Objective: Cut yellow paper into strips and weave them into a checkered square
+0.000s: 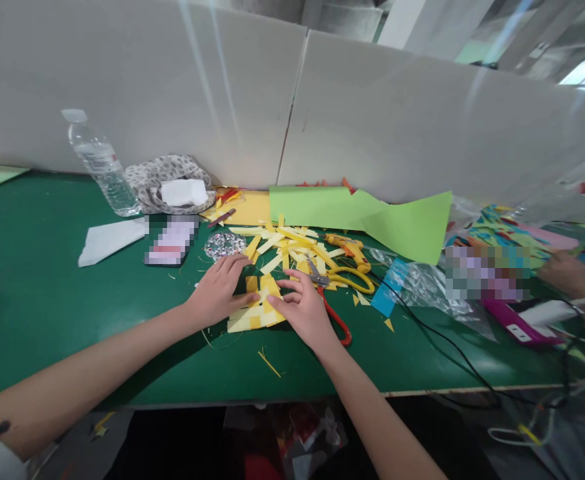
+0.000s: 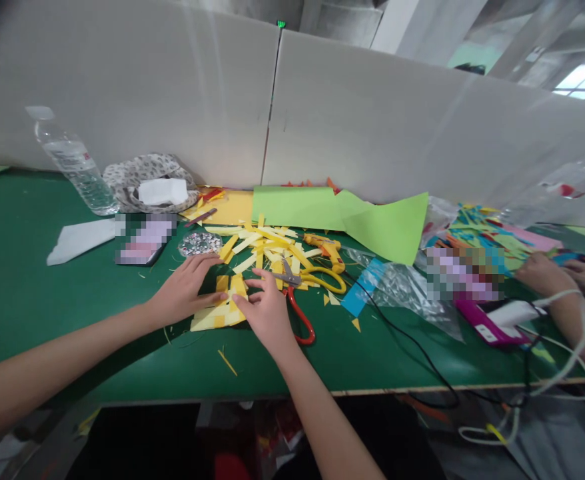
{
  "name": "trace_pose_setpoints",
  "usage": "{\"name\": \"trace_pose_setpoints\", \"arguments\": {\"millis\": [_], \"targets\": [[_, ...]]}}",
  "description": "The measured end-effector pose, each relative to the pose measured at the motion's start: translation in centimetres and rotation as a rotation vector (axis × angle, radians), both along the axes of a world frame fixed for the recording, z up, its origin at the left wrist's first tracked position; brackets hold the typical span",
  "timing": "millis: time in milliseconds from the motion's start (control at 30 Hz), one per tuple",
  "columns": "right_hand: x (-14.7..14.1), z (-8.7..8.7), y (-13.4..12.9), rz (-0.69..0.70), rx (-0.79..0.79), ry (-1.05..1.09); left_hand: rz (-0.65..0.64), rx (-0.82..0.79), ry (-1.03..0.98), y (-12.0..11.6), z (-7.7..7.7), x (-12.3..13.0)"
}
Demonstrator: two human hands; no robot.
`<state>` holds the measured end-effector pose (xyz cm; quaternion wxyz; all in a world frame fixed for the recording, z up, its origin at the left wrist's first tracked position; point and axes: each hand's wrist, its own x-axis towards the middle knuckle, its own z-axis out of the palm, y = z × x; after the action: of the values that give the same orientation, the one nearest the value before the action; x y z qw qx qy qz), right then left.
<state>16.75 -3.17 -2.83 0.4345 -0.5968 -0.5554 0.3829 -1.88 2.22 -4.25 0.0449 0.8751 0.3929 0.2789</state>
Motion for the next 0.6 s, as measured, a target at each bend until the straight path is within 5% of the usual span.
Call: {"name": "trace_pose_setpoints", "arguments": {"millis": [233,433,600], "targets": [[0.3,-0.5,0.2,-0.028,-0.03,0.121,0.001,0.018,0.007,-0.1,-0.3,0.0],[0.0,0.2,0.0,0.092,-0.153,0.133,-0.024,-0.008,-0.014,-0.2,0.1,0.0],[0.2,0.3,0.1,0.048,-0.134,0.121,-0.034,-0.087,-0.199,-0.4,1.1,0.0]]}}
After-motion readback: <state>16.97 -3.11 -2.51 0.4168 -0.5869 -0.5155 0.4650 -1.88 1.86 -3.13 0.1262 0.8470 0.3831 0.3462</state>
